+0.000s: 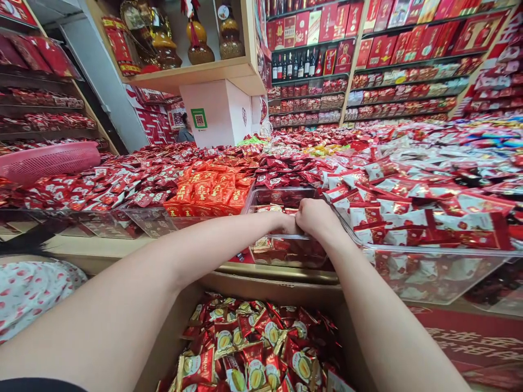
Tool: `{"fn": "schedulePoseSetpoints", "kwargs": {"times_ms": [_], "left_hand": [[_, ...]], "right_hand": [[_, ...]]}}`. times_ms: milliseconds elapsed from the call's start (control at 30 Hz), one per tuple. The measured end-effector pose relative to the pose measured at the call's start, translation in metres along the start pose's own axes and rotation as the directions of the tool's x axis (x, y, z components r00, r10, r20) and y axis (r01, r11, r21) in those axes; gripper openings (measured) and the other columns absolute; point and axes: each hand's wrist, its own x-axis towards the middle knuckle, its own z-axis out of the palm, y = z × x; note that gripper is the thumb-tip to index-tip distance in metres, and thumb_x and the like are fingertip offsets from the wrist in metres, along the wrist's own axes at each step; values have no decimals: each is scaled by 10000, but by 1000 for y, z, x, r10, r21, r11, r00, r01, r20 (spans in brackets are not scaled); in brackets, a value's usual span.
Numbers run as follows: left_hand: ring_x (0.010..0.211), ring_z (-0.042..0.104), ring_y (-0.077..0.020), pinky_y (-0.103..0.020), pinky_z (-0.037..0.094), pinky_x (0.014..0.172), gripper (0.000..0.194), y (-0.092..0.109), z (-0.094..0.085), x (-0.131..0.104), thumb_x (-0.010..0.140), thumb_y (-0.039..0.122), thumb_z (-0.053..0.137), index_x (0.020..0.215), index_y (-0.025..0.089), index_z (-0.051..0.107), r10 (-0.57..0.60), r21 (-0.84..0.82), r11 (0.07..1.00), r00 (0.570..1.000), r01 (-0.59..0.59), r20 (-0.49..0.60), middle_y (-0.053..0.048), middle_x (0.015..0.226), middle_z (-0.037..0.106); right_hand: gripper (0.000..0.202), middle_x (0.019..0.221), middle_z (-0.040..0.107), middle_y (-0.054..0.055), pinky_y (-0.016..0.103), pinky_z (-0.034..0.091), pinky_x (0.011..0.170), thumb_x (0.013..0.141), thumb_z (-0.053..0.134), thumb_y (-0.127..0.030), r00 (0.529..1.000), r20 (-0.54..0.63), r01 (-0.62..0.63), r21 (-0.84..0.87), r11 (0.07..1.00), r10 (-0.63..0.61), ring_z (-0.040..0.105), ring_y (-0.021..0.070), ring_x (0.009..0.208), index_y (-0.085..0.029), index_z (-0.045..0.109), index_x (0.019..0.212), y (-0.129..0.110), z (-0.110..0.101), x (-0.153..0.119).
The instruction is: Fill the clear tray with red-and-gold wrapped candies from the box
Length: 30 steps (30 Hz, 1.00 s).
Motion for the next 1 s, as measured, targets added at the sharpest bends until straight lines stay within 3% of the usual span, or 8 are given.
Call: {"fn": "schedulePoseSetpoints", "kwargs": {"times_ms": [133, 233, 433, 667, 767, 867, 1000], "left_hand": [[676, 567, -173, -245, 445, 572, 192, 8, 1, -2, 519, 41, 599, 680, 131, 653, -38, 104, 994, 989, 23, 144, 20, 554, 617], [654, 554, -171, -257, 449, 593, 207, 8, -4, -3, 494, 17, 591, 656, 131, 652, -34, 177, 984, 982, 1, 185, 8, 561, 626], [602, 533, -167, -255, 433, 587, 199, 15, -13, -16, 450, -4, 566, 576, 133, 636, 1, 347, 937, 989, -52, 145, -4, 556, 626], [660, 538, -133, -202, 386, 627, 249, 24, -36, -38, 541, 55, 522, 703, 187, 658, 32, 531, 841, 990, -101, 136, 24, 686, 646], [630, 523, -117, -200, 375, 610, 182, 22, -45, -46, 600, 94, 510, 687, 177, 647, 16, 595, 801, 995, -74, 102, 23, 649, 624], [555, 496, -102, -213, 376, 572, 104, 19, -44, -50, 648, 139, 519, 604, 153, 612, -40, 643, 765, 996, -18, 75, 14, 566, 582], [547, 497, -96, -241, 398, 583, 135, 22, -35, -57, 701, 173, 520, 579, 128, 560, -86, 684, 728, 995, 29, 49, 2, 577, 570]], "right_hand": [[268, 841, 635, 155, 304, 408, 733, 696, 407, -181, 1000, -7, 26, -2, 1000, -26, 581, 242, 828, -120, 616, 852, 1, 3, 2], [247, 832, 634, 148, 297, 406, 727, 705, 403, -179, 999, -20, 26, 11, 1000, -26, 580, 240, 827, -126, 605, 837, 2, 4, 3], [264, 852, 626, 148, 281, 394, 725, 731, 385, -166, 997, -73, -5, 18, 1000, 7, 572, 229, 839, -112, 565, 916, 4, 4, 2], [234, 821, 635, 135, 268, 394, 672, 727, 403, -170, 1000, -12, 25, -47, 999, -26, 580, 223, 802, -128, 583, 870, 7, 12, 5], [226, 838, 641, 121, 254, 393, 674, 723, 413, -159, 997, 54, 67, -79, 995, -63, 580, 206, 808, -146, 600, 848, 7, 16, 9], [240, 869, 641, 109, 244, 396, 668, 716, 413, -137, 990, 120, 95, -126, 987, -80, 582, 195, 808, -156, 611, 850, 6, 20, 11], [283, 897, 636, 107, 248, 410, 654, 696, 408, -97, 983, 172, 112, -247, 963, -70, 582, 206, 828, -141, 609, 890, 5, 20, 11]]}}
